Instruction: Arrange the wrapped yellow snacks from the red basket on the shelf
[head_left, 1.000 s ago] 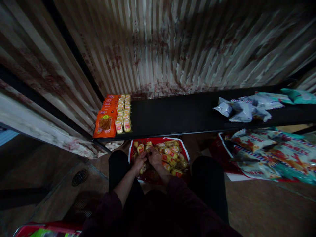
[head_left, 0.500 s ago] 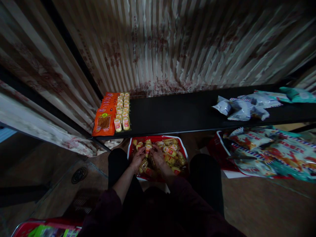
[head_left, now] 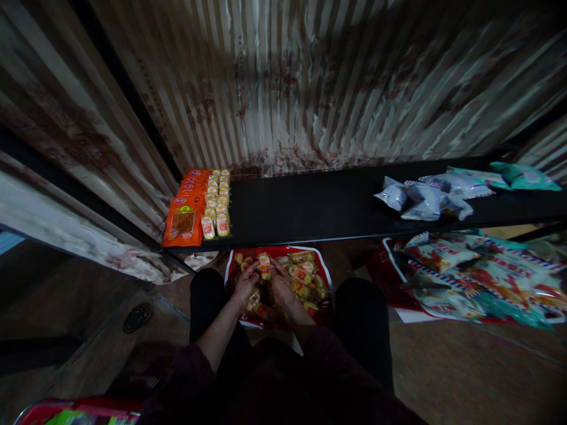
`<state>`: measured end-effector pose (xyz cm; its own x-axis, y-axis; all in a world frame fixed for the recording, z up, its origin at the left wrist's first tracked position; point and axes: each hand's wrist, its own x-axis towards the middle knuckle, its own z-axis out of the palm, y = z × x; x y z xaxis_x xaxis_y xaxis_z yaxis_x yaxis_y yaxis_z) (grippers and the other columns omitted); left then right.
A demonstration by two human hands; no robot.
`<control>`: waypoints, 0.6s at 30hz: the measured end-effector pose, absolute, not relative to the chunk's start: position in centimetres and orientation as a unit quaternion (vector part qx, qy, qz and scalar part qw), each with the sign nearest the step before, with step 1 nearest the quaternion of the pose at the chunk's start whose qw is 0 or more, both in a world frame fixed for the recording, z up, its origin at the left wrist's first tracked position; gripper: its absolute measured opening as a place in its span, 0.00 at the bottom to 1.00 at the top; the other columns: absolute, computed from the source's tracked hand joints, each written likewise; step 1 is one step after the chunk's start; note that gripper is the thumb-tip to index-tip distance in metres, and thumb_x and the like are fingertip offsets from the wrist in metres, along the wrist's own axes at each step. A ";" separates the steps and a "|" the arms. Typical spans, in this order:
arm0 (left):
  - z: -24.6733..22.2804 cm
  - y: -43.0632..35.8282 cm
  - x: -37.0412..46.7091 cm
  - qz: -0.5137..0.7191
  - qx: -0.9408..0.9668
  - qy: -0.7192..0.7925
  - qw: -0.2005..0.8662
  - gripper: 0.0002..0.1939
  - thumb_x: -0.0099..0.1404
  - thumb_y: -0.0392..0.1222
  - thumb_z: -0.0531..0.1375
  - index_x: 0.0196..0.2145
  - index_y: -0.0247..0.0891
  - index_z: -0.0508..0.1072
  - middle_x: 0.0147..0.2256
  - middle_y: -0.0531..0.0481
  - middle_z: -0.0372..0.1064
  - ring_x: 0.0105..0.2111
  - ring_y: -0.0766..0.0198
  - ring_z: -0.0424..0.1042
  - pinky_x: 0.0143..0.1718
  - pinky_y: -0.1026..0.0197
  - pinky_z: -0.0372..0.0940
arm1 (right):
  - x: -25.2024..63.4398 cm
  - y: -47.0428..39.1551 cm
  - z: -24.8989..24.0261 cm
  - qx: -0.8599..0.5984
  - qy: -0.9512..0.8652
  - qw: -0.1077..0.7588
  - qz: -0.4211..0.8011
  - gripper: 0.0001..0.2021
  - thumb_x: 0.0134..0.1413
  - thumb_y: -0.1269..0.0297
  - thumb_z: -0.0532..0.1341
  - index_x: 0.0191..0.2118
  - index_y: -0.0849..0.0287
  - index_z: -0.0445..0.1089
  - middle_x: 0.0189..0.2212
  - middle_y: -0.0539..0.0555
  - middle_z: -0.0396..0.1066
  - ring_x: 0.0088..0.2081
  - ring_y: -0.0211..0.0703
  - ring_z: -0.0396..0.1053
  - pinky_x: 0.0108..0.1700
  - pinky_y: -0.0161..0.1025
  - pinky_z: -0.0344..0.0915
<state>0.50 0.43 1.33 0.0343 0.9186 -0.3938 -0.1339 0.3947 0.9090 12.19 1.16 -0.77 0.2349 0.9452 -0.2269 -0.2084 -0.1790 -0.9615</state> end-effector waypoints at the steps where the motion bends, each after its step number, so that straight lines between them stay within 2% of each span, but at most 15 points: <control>1: 1.4 0.5 0.7 0.419 0.352 0.555 0.627 0.26 0.53 0.34 0.58 0.51 0.38 0.69 0.42 0.47 0.73 0.40 0.63 0.71 0.48 0.59 0.62 | 12.3 1.0 -0.6 -0.551 -0.322 0.553 0.536 0.20 0.44 0.50 0.59 0.41 0.56 0.71 0.41 0.56 0.74 0.46 0.47 0.70 0.47 0.45 0.67; 5: 1.7 0.3 1.6 0.430 0.328 0.554 0.633 0.26 0.53 0.31 0.56 0.51 0.39 0.70 0.47 0.47 0.70 0.45 0.62 0.69 0.50 0.58 0.61 | 12.8 0.5 0.1 -0.517 -0.290 0.550 0.588 0.22 0.42 0.53 0.59 0.44 0.56 0.71 0.43 0.57 0.74 0.44 0.47 0.72 0.46 0.44 0.68; 9: 1.8 -0.1 2.3 0.459 0.311 0.550 0.625 0.26 0.52 0.29 0.55 0.49 0.38 0.71 0.53 0.44 0.66 0.52 0.59 0.65 0.53 0.57 0.58 | 13.2 -0.1 0.1 -0.499 -0.301 0.551 0.597 0.21 0.43 0.57 0.59 0.45 0.56 0.70 0.46 0.55 0.73 0.48 0.47 0.70 0.50 0.45 0.66; 13: 1.8 -0.4 2.9 0.464 0.305 0.549 0.625 0.24 0.53 0.28 0.56 0.49 0.36 0.70 0.54 0.43 0.66 0.55 0.58 0.63 0.55 0.56 0.57 | 13.3 -0.6 -0.1 -0.500 -0.309 0.557 0.587 0.22 0.43 0.58 0.59 0.47 0.55 0.69 0.50 0.54 0.70 0.52 0.44 0.66 0.55 0.44 0.62; 18: 1.8 -0.7 3.2 0.471 0.303 0.568 0.603 0.21 0.56 0.32 0.58 0.48 0.37 0.70 0.54 0.42 0.65 0.55 0.58 0.63 0.56 0.56 0.56 | 13.1 -0.8 0.1 -0.514 -0.342 0.539 0.573 0.23 0.45 0.58 0.59 0.50 0.54 0.67 0.50 0.54 0.70 0.50 0.45 0.67 0.55 0.46 0.62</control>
<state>3.23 -0.66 1.76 -0.0892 0.9125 -0.3993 -0.2226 0.3725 0.9010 13.11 -0.78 0.15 0.1093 0.9693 -0.2203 -0.2677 -0.1848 -0.9456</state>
